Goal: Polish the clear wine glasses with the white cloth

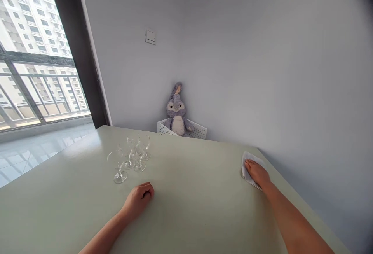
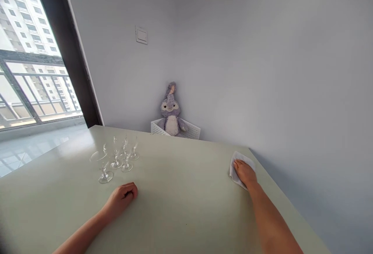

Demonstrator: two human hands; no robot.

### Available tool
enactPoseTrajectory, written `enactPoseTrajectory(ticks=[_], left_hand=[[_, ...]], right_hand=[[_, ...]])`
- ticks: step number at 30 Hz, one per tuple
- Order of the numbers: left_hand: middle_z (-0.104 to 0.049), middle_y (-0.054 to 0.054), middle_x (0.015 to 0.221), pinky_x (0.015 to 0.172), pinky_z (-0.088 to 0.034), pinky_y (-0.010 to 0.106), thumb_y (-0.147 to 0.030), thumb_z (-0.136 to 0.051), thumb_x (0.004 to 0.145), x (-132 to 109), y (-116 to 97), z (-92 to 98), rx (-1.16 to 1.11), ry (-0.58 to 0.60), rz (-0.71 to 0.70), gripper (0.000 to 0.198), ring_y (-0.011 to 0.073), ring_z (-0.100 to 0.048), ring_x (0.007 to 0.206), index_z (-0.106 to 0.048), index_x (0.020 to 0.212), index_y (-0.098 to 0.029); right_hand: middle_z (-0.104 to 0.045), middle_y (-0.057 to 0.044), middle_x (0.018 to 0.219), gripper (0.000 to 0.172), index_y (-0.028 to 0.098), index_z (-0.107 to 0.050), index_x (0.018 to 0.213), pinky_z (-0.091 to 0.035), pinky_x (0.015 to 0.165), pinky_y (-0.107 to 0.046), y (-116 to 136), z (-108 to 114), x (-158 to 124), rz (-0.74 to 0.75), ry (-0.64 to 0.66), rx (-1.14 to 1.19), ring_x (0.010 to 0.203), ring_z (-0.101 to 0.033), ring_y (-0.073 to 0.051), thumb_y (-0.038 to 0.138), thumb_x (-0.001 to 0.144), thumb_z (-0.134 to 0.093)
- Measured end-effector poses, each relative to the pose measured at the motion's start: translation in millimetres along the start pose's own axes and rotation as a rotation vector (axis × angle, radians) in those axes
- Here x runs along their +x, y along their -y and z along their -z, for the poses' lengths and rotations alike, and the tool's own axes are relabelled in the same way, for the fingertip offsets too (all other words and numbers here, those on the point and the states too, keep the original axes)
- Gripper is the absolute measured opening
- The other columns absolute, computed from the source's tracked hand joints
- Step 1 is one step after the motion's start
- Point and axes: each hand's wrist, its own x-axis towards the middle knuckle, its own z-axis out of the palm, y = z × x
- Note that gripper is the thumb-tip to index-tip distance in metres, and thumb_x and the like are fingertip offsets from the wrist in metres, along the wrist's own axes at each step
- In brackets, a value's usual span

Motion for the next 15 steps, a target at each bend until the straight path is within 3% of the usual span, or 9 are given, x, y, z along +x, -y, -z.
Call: enactPoseTrajectory(ticks=[3,6,8,10,15], left_hand=[[-0.053,-0.002,0.064,0.058,-0.033,0.021,-0.011,-0.032,0.064,1.2,-0.7,-1.0,0.015,0.004,-0.007,0.019,0.0117,-0.046,0.060,-0.049,0.059,-0.019],[-0.053,-0.002,0.063,0.058,-0.033,0.021,-0.012,-0.033,0.065,2.3,-2.6,-2.6,0.032,-0.004,0.016,0.019,0.0117,-0.046,0.060,-0.050,0.060,-0.019],[-0.053,-0.002,0.063,0.058,-0.034,0.021,-0.014,-0.034,0.066,3.3,-3.3,-3.4,0.036,-0.032,0.029,0.019,0.0119,-0.046,0.061,-0.051,0.061,-0.019],[-0.054,-0.002,0.064,0.058,-0.034,0.021,-0.015,-0.034,0.066,4.4,-2.7,-3.9,0.037,-0.073,0.051,0.019,0.0122,-0.046,0.061,-0.051,0.063,-0.019],[-0.052,-0.003,0.061,0.054,-0.032,0.021,-0.019,-0.034,0.067,6.8,2.7,-4.5,0.035,-0.150,0.133,0.019,0.0122,-0.045,0.057,-0.053,0.065,-0.020]], right_hand=[[-0.046,-0.014,0.128,0.049,0.010,-0.053,0.118,-0.026,0.101,-0.036,-45.9,2.2,-35.9,-0.147,0.020,-0.115,0.121,-0.038,-0.024,0.034,0.085,-0.026],[-0.039,-0.013,0.133,0.050,0.021,-0.049,0.122,-0.024,0.097,-0.049,-55.7,2.5,-61.6,-0.376,0.001,-0.212,0.123,-0.033,-0.031,0.043,0.085,-0.024],[-0.040,-0.017,0.131,0.052,0.022,-0.047,0.124,-0.024,0.092,-0.055,-40.8,3.1,-70.3,-0.491,0.008,-0.214,0.120,-0.035,-0.035,0.047,0.085,-0.022],[-0.042,-0.021,0.127,0.056,0.016,-0.045,0.124,-0.026,0.090,-0.054,-13.7,3.3,-72.9,-0.500,0.027,-0.178,0.118,-0.038,-0.036,0.047,0.085,-0.021],[-0.037,-0.026,0.130,0.064,0.004,-0.042,0.124,-0.021,0.097,-0.049,82.7,-0.9,-68.2,-0.257,0.014,-0.063,0.122,-0.031,-0.037,0.051,0.084,-0.028]])
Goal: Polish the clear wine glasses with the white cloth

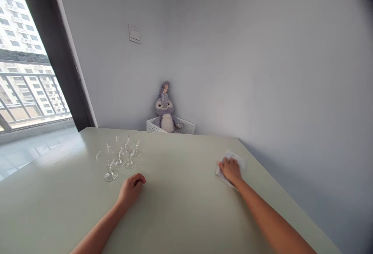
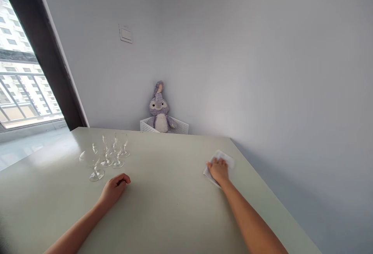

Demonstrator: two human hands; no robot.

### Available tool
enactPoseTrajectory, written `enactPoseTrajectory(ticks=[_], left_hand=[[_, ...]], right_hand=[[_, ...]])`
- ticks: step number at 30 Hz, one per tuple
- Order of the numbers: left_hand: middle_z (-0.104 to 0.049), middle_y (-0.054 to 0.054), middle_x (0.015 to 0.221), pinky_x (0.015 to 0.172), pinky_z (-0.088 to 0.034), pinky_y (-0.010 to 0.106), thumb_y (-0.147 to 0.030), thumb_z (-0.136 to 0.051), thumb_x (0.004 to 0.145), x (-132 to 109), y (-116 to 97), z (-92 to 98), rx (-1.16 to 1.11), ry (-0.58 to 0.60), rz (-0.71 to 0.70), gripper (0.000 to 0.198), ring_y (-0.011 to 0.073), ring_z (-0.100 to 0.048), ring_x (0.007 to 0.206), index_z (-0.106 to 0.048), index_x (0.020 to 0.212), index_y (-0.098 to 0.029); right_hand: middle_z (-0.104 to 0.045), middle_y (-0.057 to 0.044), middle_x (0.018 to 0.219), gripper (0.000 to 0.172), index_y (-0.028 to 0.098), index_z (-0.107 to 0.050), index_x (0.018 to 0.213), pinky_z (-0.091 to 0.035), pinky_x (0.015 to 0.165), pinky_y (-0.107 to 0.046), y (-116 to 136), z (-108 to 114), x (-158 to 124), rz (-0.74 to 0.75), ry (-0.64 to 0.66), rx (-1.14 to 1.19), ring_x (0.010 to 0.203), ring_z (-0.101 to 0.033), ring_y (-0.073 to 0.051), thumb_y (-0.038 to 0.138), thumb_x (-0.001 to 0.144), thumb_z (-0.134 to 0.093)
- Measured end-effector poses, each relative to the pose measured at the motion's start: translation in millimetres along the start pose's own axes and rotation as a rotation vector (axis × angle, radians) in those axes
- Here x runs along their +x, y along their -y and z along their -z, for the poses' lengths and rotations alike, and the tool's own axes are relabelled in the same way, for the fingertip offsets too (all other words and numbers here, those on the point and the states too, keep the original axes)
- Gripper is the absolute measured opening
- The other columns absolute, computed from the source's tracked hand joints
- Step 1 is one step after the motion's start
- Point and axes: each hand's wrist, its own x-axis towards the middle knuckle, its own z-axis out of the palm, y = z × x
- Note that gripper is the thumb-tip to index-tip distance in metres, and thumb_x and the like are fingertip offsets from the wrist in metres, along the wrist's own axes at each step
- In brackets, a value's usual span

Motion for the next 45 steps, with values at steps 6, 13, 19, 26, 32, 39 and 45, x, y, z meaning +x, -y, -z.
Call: enactPoseTrajectory(ticks=[6,13,19,26,32,39,45], left_hand=[[-0.049,-0.004,0.056,0.051,-0.030,0.020,-0.020,-0.035,0.066,-0.7,1.3,1.7,-0.012,-0.024,0.001,0.020,0.0114,-0.043,0.054,-0.055,0.066,-0.019],[-0.045,-0.005,0.049,0.051,-0.031,0.021,-0.021,-0.037,0.064,-3.8,-1.7,9.5,-0.094,-0.062,0.000,0.020,0.0114,-0.043,0.050,-0.057,0.066,-0.019],[-0.040,-0.006,0.046,0.049,-0.029,0.021,-0.019,-0.037,0.064,-6.7,-1.9,9.9,-0.149,-0.091,0.052,0.019,0.0103,-0.038,0.046,-0.056,0.065,-0.018],[-0.053,-0.001,0.080,0.059,-0.037,0.023,-0.017,-0.042,0.065,-9.1,3.3,7.3,-0.250,-0.398,0.160,0.027,0.0096,-0.047,0.059,-0.055,0.089,-0.020],[-0.039,0.008,0.124,0.058,-0.041,0.023,-0.022,-0.051,0.067,5.4,-2.5,4.2,-0.447,-0.462,0.346,0.052,0.0099,-0.054,0.070,-0.041,0.118,-0.025],[-0.041,0.013,0.123,0.056,-0.042,0.025,-0.036,-0.056,0.071,49.4,-15.6,-0.7,-0.621,-0.502,0.441,0.067,0.0080,-0.053,0.061,-0.023,0.128,-0.025],[-0.050,0.007,0.098,0.058,-0.042,0.022,-0.041,-0.052,0.073,63.9,-33.5,-17.2,-0.661,-0.539,0.385,0.061,0.0094,-0.051,0.067,-0.026,0.125,-0.021]], right_hand=[[-0.025,-0.021,0.139,0.066,0.006,-0.038,0.128,-0.012,0.102,-0.048,138.0,8.1,-51.7,0.456,0.093,0.277,0.130,-0.015,-0.034,0.054,0.082,-0.035],[-0.009,-0.016,0.144,0.075,0.008,-0.026,0.135,-0.009,0.106,-0.045,226.1,44.1,-167.9,1.035,0.272,0.417,0.132,-0.004,-0.031,0.060,0.081,-0.033],[-0.010,-0.009,0.145,0.066,0.016,-0.025,0.137,-0.010,0.108,-0.043,170.0,67.6,-230.5,1.143,0.335,0.479,0.133,-0.004,-0.027,0.054,0.083,-0.035],[-0.028,-0.003,0.141,0.052,0.027,-0.035,0.132,-0.024,0.104,-0.048,38.6,27.9,-201.7,0.758,0.108,0.361,0.129,-0.024,-0.026,0.047,0.084,-0.036],[-0.050,-0.013,0.123,0.063,0.017,-0.055,0.115,-0.038,0.087,-0.051,-52.0,10.1,-154.9,0.278,-0.155,0.058,0.114,-0.042,-0.033,0.058,0.077,-0.027],[-0.055,-0.011,0.108,0.055,0.020,-0.061,0.106,-0.045,0.072,-0.042,-53.4,19.0,-137.5,0.254,-0.139,0.020,0.092,-0.050,-0.029,0.050,0.082,-0.022],[-0.060,-0.007,0.095,0.044,0.022,-0.065,0.076,-0.046,0.065,-0.037,-27.2,23.1,-133.4,0.238,-0.093,0.391,0.085,-0.055,-0.026,0.051,0.080,-0.032]])
